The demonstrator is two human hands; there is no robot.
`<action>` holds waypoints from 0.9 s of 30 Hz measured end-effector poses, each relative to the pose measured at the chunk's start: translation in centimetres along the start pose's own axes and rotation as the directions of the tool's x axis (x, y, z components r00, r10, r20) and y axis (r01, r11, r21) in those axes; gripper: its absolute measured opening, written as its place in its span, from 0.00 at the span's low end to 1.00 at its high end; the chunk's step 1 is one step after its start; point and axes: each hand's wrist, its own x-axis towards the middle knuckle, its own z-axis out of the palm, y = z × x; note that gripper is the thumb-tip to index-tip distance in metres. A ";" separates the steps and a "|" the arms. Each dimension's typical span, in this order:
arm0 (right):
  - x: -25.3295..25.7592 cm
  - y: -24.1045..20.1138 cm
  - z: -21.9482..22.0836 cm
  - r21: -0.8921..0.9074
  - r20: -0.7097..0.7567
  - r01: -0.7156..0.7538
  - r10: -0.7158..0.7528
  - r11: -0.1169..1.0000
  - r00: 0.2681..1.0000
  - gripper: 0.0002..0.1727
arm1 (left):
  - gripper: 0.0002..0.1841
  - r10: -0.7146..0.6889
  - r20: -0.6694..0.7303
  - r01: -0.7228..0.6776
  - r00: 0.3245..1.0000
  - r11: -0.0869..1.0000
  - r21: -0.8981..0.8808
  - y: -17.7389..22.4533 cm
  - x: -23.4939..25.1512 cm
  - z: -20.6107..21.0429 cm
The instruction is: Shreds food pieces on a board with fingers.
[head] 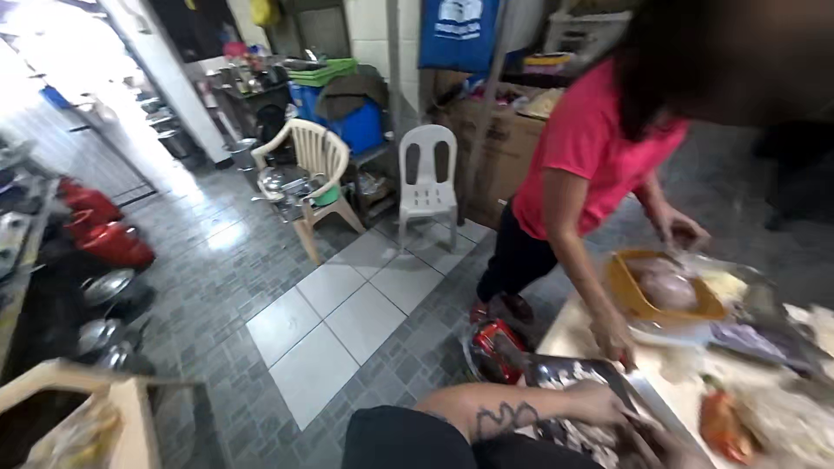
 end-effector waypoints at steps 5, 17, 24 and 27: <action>0.5 0.4 -0.5 0.104 -0.137 -0.265 0.277 0.959 0.951 0.17 | 0.16 -0.134 0.019 0.135 0.991 0.984 -0.112 3.5 -1.0 -1.0; -0.9 0.4 -4.4 0.933 -0.241 0.053 0.511 0.355 0.825 0.10 | 0.19 -0.088 0.066 0.061 0.994 0.941 0.334 2.6 9.1 6.7; -0.4 1.8 -2.6 0.968 -0.112 -0.036 0.554 0.250 0.825 0.12 | 0.23 -0.031 0.324 -0.078 0.946 0.944 0.321 0.6 9.2 10.0; -3.2 2.5 -1.0 0.989 -0.054 -0.038 0.592 0.142 0.804 0.10 | 0.16 -0.035 0.152 0.011 0.988 0.988 0.152 2.6 9.4 9.1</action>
